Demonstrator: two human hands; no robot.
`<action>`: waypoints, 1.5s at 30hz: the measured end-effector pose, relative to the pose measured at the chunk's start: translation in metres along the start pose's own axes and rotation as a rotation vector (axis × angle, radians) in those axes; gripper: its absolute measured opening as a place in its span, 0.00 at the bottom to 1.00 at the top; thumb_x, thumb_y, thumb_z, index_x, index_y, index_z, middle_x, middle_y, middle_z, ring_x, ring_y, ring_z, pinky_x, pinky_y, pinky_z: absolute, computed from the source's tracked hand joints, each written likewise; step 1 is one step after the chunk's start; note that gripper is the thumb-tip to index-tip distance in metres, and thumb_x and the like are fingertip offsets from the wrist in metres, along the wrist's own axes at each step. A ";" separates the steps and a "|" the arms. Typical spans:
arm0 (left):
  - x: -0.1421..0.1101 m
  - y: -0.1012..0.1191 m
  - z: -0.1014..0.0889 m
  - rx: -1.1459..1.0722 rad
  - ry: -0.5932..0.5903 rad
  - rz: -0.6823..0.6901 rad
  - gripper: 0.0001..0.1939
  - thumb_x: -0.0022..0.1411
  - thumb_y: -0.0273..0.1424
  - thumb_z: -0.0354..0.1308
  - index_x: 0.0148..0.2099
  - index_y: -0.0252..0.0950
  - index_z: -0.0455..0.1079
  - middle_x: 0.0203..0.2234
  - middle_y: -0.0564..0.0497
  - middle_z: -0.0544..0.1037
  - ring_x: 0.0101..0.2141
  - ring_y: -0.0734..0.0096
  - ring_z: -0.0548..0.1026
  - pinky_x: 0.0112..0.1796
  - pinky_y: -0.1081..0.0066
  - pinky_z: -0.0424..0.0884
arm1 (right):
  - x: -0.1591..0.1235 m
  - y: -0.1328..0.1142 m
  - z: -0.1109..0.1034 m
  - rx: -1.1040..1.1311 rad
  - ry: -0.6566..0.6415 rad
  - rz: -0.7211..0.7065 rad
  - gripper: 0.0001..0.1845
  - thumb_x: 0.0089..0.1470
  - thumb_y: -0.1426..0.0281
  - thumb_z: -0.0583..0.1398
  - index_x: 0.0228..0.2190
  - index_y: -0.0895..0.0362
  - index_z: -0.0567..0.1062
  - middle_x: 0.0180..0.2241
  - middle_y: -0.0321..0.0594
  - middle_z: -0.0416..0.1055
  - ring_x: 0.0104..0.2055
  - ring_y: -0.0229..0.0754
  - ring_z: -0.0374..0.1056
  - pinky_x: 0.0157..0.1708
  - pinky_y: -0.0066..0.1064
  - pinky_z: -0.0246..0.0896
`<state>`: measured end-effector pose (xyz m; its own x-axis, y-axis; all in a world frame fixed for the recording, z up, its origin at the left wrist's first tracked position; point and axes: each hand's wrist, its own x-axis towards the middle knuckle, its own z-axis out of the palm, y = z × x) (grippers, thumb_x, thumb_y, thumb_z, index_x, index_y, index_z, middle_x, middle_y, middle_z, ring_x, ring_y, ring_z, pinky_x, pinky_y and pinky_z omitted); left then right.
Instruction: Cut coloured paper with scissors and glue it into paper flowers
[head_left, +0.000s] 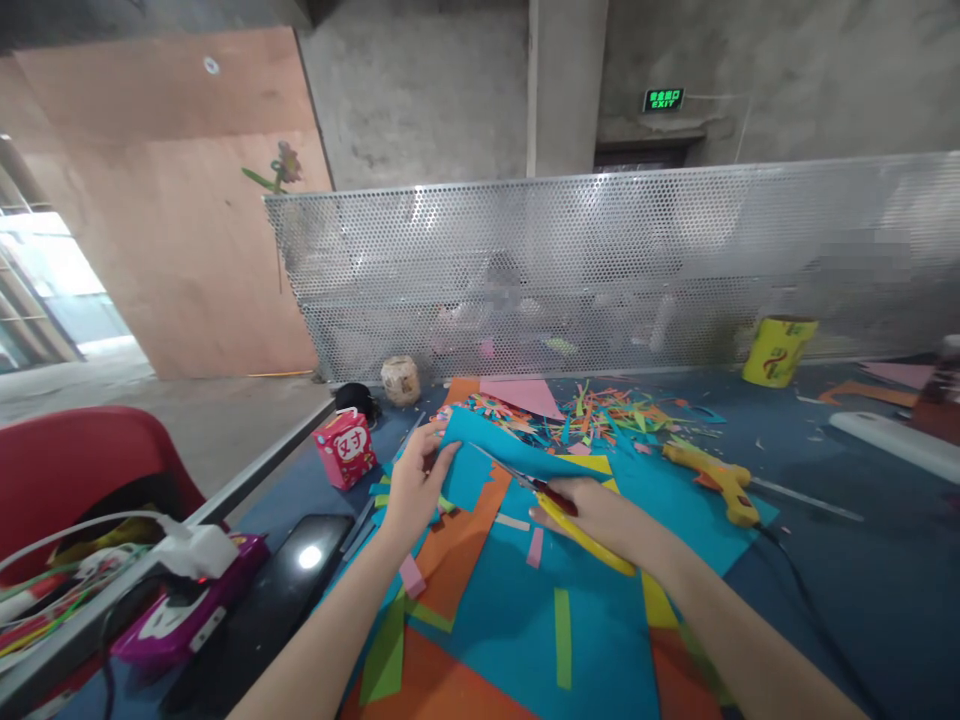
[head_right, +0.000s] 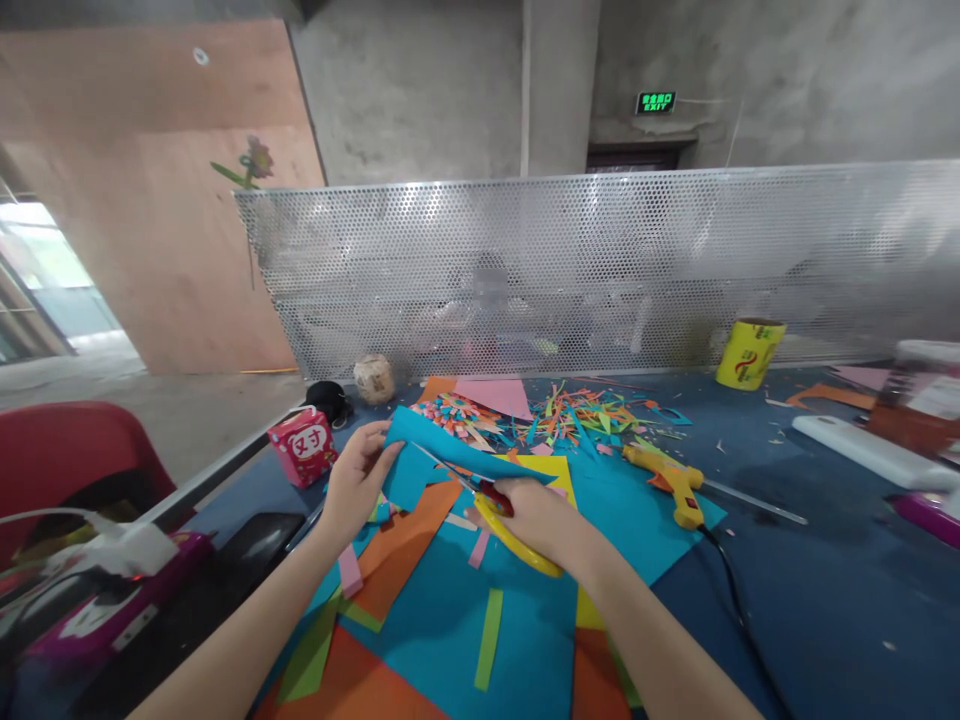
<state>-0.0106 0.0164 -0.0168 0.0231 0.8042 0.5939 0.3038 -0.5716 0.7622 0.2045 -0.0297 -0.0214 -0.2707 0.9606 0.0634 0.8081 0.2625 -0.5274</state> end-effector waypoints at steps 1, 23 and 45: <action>0.000 -0.001 0.000 -0.025 0.008 -0.023 0.12 0.54 0.35 0.53 0.41 0.38 0.62 0.23 0.55 0.70 0.26 0.72 0.69 0.27 0.76 0.64 | 0.000 0.000 0.000 -0.004 -0.004 0.003 0.19 0.48 0.53 0.51 0.25 0.56 0.68 0.21 0.37 0.65 0.23 0.38 0.59 0.20 0.26 0.47; 0.002 -0.010 0.011 -0.385 -0.061 -0.240 0.20 0.46 0.35 0.60 0.40 0.35 0.59 0.17 0.60 0.67 0.18 0.77 0.67 0.22 0.74 0.67 | 0.004 0.006 0.000 0.077 0.014 0.007 0.20 0.47 0.52 0.51 0.25 0.57 0.68 0.21 0.36 0.65 0.23 0.38 0.61 0.20 0.25 0.45; 0.001 -0.009 0.012 -0.501 -0.105 -0.276 0.21 0.44 0.30 0.63 0.40 0.34 0.60 0.22 0.57 0.75 0.22 0.77 0.72 0.26 0.77 0.69 | 0.009 0.008 0.006 0.011 0.058 0.091 0.20 0.46 0.53 0.53 0.24 0.57 0.70 0.22 0.37 0.66 0.24 0.38 0.62 0.22 0.25 0.46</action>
<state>-0.0024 0.0245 -0.0263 0.1094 0.9317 0.3463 -0.1748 -0.3249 0.9294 0.2053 -0.0192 -0.0299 -0.1655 0.9842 0.0636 0.8221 0.1733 -0.5423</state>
